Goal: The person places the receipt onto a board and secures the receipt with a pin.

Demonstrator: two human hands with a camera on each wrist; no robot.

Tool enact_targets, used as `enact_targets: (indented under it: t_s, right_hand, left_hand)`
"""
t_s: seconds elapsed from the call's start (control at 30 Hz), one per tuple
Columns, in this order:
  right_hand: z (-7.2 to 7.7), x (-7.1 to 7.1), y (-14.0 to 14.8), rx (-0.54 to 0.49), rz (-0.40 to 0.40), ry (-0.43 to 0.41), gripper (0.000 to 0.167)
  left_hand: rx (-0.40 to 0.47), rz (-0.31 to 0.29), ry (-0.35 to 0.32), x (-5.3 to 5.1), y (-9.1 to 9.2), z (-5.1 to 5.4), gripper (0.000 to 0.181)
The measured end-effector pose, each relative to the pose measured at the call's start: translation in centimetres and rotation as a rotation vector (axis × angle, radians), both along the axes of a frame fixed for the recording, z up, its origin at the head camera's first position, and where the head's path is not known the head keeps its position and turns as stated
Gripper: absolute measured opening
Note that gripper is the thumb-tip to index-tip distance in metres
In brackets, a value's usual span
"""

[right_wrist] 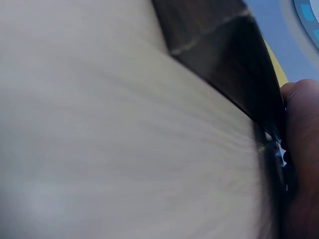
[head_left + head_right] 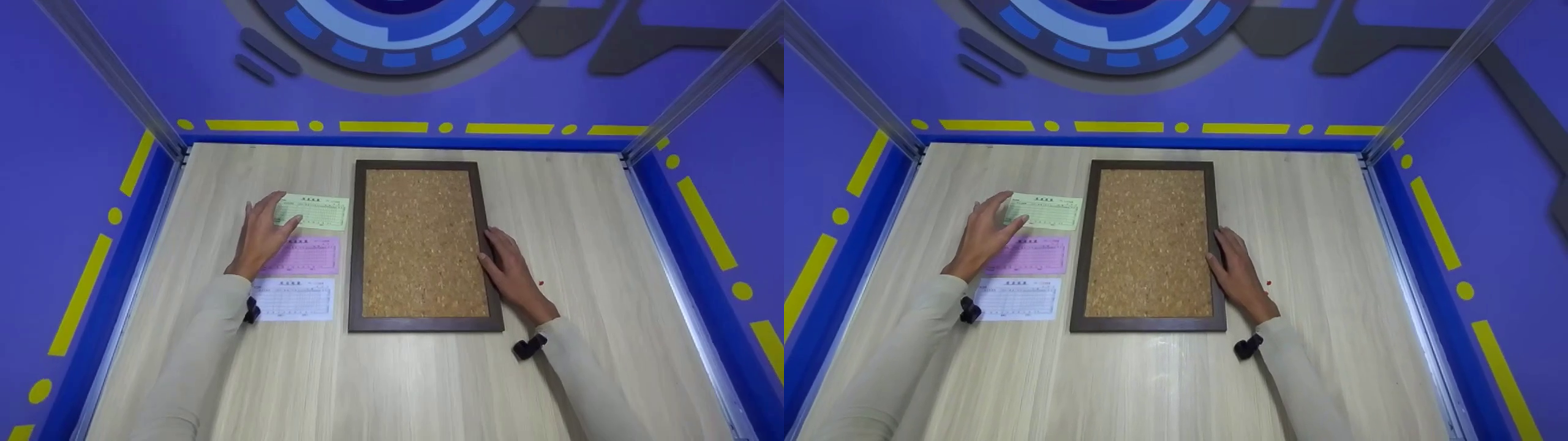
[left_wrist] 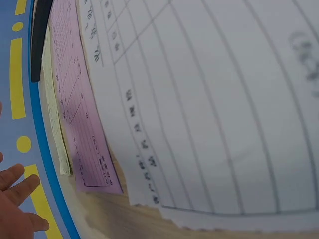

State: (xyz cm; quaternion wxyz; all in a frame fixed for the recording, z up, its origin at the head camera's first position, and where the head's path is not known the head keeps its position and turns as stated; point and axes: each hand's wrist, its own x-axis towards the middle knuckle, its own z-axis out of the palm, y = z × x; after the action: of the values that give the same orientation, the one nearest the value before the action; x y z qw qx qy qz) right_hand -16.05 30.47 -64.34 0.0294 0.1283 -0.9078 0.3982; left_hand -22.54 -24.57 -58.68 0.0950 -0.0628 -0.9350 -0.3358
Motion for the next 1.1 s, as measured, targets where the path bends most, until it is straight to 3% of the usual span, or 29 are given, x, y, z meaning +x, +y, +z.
enact_targets:
  t_s: [0.23,0.6,0.8,1.1]
  right_hand:
    - [0.0,0.0,0.0,-0.01,0.002,0.0,0.061]
    - [-0.1,-0.1,0.2,-0.001,0.002,-0.012,0.063]
    - [-0.1,-0.1,0.0,0.005,-0.002,-0.011,0.062]
    - [0.0,0.1,-0.1,0.03,-0.013,-0.026,0.063]
  left_hand:
    - [0.087,0.003,-0.022,-0.6,-0.5,-0.2,0.062]
    - [0.165,-0.004,-0.103,-2.0,-2.0,-1.4,0.053]
    - [0.217,0.0,-0.144,-2.2,-3.4,-2.1,0.052]
    - [0.239,-0.03,-0.196,-2.9,-4.7,-2.3,0.053]
